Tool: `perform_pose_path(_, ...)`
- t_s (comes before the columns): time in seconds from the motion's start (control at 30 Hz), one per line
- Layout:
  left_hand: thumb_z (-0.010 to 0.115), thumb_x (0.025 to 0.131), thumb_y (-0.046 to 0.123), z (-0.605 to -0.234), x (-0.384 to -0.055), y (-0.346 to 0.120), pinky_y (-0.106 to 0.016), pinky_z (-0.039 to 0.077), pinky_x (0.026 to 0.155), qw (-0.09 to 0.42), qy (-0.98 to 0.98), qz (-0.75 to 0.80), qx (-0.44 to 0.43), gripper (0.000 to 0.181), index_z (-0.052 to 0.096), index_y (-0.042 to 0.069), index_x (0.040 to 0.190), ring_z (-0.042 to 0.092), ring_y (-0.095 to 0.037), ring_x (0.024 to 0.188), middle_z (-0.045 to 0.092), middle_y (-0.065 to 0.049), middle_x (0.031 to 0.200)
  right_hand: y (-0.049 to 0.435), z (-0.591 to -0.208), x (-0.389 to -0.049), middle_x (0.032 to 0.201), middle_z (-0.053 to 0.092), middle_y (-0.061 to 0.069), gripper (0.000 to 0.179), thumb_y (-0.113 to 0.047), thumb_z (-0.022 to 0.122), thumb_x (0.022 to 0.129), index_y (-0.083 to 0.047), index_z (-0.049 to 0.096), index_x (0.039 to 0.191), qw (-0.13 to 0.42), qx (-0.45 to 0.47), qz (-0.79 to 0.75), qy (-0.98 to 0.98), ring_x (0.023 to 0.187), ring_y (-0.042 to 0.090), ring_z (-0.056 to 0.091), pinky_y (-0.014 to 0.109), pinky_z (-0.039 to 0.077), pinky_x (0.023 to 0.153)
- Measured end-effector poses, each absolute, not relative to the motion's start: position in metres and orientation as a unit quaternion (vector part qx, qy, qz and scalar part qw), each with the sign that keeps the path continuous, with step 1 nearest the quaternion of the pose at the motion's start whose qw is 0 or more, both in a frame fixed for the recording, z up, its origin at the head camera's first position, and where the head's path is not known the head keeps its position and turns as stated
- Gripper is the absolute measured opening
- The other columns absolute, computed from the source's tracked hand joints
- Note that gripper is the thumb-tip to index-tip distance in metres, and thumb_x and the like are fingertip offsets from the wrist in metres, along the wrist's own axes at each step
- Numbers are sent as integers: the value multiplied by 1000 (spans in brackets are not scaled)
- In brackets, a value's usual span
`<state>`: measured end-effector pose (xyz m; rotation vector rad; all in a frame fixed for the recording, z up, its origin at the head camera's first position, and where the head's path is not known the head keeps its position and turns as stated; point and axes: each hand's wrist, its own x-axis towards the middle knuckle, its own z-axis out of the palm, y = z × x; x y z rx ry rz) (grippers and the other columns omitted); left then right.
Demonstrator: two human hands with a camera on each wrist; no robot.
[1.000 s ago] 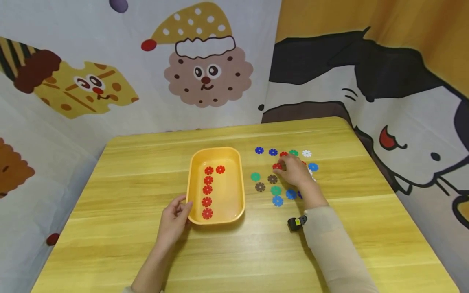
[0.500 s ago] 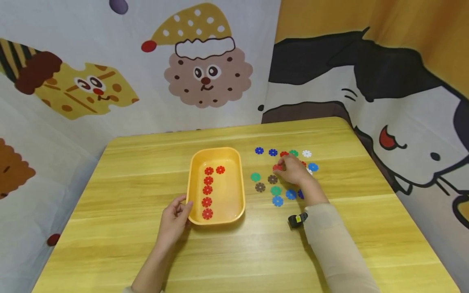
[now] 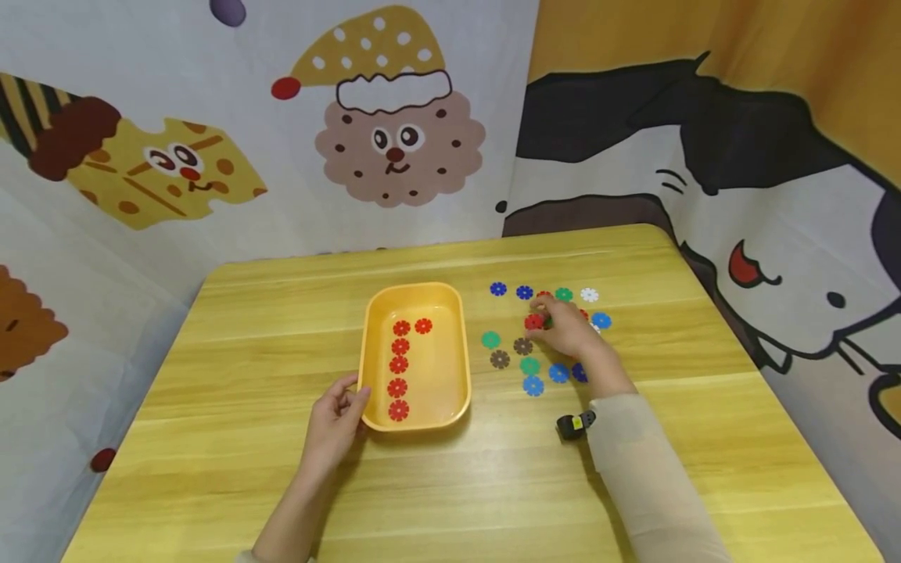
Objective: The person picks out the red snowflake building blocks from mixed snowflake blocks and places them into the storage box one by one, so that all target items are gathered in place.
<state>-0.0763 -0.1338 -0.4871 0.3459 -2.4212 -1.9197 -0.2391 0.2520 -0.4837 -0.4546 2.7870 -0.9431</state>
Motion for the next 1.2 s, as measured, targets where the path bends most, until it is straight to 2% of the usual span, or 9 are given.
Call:
perform_pose_path(0.13,65,101,23,-486,-76,-133,-20,49,50,14,-780,-616,113,43,57,2,137,55,-14,60,61,-9,80,254,-485,-239,107,68,14,47,-20,77,92,0,61,132,77,-174,-306,933,94,29,63,48,56,84)
perform_pose_path(0.23,65,101,24,-485,-76,-133,-20,49,50,14,-782,-613,113,44,57,1,138,55,-14,60,61,-9,80,255,-487,-239,104,68,11,46,-23,76,93,0,63,130,74,-175,-300,935,91,26,62,46,56,82)
perform_pose_path(0.4,65,101,23,-485,-77,-132,-19,47,48,17,-786,-608,112,43,57,1,137,53,-12,59,60,-8,79,253,-487,-240,121,65,22,52,-29,74,95,2,59,134,60,-166,-301,937,110,40,61,57,52,96)
perform_pose_path(0.5,66,101,22,-485,-77,-133,-19,47,48,20,-787,-607,110,42,58,1,136,53,-12,58,60,-8,79,248,-485,-239,127,62,25,53,-30,73,95,2,58,135,41,-166,-315,933,116,44,59,60,50,98)
perform_pose_path(0.77,65,101,22,-484,-77,-132,-20,46,48,26,-787,-607,109,39,59,3,135,53,-12,58,61,-10,79,229,-485,-235,110,66,18,54,-29,75,94,3,58,135,19,-158,-374,914,94,34,65,49,59,81)
perform_pose_path(0.97,65,101,18,-486,-77,-131,-24,53,48,31,-778,-619,103,36,60,2,133,57,-15,55,62,-13,79,214,-482,-234,96,66,10,51,-29,76,93,0,62,133,4,-165,-386,908,81,24,62,37,58,69)
perform_pose_path(1.2,65,100,14,-485,-78,-130,-30,57,49,37,-775,-623,100,35,60,0,132,58,-16,55,62,-14,78,198,-480,-232,86,64,8,47,-23,78,92,-1,62,131,9,-167,-430,887,69,23,57,29,53,53)
